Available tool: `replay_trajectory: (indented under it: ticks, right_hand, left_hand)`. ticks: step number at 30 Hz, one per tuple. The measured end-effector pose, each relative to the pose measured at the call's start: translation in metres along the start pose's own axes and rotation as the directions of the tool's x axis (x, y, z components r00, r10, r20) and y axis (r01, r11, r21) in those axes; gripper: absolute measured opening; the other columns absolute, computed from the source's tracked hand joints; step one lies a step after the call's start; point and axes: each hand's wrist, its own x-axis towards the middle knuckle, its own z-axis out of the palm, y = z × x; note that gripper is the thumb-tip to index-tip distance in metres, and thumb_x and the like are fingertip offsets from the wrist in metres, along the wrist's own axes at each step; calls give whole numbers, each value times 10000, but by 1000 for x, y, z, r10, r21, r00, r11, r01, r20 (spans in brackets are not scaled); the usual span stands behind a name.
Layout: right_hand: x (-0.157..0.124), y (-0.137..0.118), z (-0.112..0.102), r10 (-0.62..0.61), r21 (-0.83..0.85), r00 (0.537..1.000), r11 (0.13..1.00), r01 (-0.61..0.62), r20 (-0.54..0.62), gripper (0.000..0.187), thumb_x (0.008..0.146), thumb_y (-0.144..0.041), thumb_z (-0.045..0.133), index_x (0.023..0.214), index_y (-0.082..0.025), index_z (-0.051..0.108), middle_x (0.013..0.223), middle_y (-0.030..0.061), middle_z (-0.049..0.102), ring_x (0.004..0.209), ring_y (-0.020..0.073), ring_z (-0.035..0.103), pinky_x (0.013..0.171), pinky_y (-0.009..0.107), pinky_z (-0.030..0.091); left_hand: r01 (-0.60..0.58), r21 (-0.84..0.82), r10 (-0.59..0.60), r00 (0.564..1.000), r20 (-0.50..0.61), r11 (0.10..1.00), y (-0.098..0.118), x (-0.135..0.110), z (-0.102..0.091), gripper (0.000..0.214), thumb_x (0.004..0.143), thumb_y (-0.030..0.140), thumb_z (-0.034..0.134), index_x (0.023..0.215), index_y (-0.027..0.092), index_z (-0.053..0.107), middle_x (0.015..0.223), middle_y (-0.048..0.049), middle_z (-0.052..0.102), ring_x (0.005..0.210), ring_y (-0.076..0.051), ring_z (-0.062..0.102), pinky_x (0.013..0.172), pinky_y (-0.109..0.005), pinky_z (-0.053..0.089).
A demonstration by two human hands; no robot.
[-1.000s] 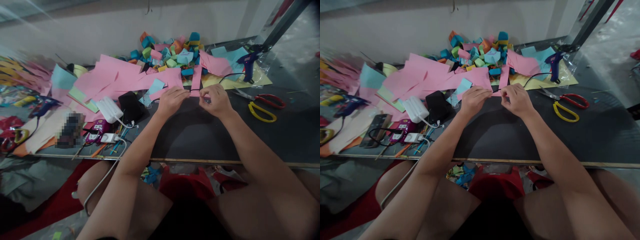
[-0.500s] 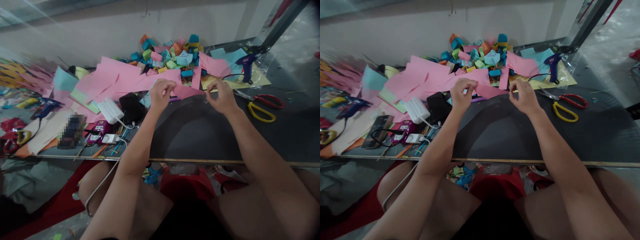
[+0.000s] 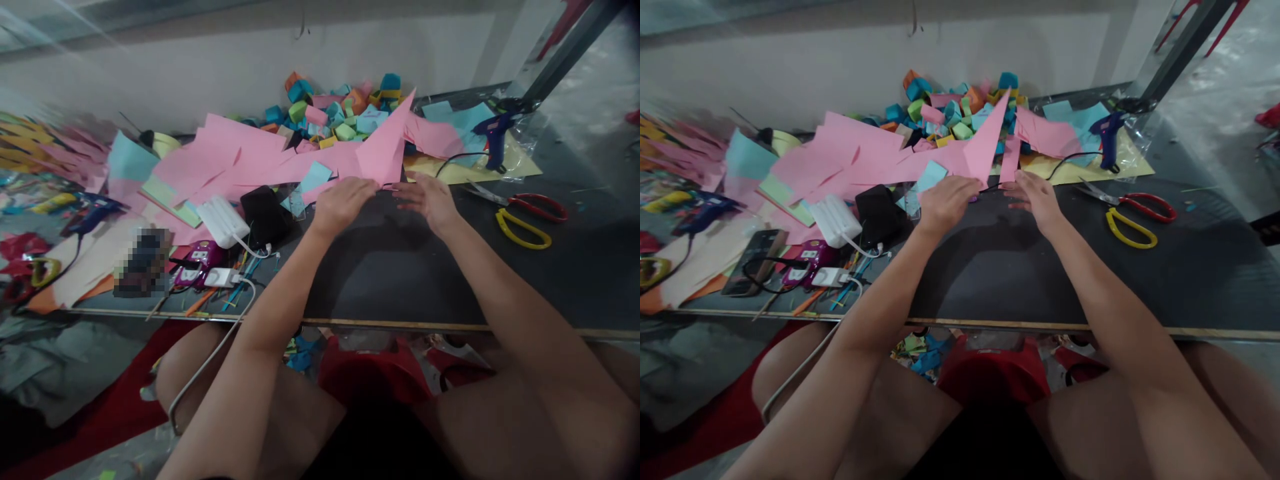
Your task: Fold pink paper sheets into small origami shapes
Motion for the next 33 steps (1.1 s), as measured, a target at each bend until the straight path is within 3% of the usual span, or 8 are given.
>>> replay_trajectory:
  ticks: [5,10,16,18,20,24,27,33]
  right_hand:
    - [-4,-1,12,76,138,997,987,-77,13,559,638,-800,761,787,-269,673,646,-7,695,652,228,726,621,403,633]
    - [-4,-6,7,45,116,991,991,-60,128,727,798,-905,471,967,-243,720,737,49,733,777,254,753,674,412,638]
    - [-9,3,16,60,104,993,993,-49,-103,573,599,-752,831,786,-228,697,734,40,708,707,245,704,656,447,637]
    - [-9,7,16,23,109,984,994,-4,-174,548,582,-710,863,788,-229,700,771,42,719,741,245,703,685,454,639]
    - [-8,7,15,-2,107,983,994,22,-184,530,598,-694,863,801,-232,699,787,40,721,773,247,709,710,456,638]
    - [-11,-1,17,-95,84,990,991,104,-103,542,659,-740,803,833,-240,688,818,42,718,876,264,729,786,474,640]
    - [-15,-8,21,-153,77,987,985,157,-51,559,657,-751,800,884,-248,708,889,44,741,954,270,737,894,490,632]
    - [-17,-7,20,-177,41,984,983,178,-35,526,645,-736,822,846,-257,739,928,30,776,903,266,741,921,533,630]
  left_hand:
    - [-210,-42,213,937,276,977,33,7,2,312,1071,226,443,1248,224,700,1197,-80,788,1201,-177,721,890,-314,620]
    - [-191,-100,212,941,266,976,26,6,4,316,1047,139,465,1278,177,677,1303,-120,740,1306,-190,660,1010,-350,596]
    - [-231,-164,264,939,221,959,29,3,10,282,1052,291,508,1238,172,683,1238,-120,766,1200,-199,715,992,-366,590]
    - [-162,-187,193,968,161,969,34,3,11,369,1017,467,557,1191,174,698,1169,-120,783,1141,-222,733,975,-386,588]
    - [29,-196,-14,997,80,980,39,4,11,447,1019,538,510,1222,176,678,1136,-122,784,1091,-215,739,926,-368,592]
    - [429,-269,-449,893,-16,862,43,11,9,494,1058,556,388,1390,239,570,1314,-122,713,1064,-174,709,731,-275,569]
    - [479,-390,-520,854,2,786,42,16,9,584,988,694,435,1343,264,610,1375,-97,680,1043,-184,696,641,-255,544]
    - [486,-521,-527,846,80,701,39,16,16,558,1010,660,411,926,206,724,1086,-76,777,951,-157,721,656,-262,562]
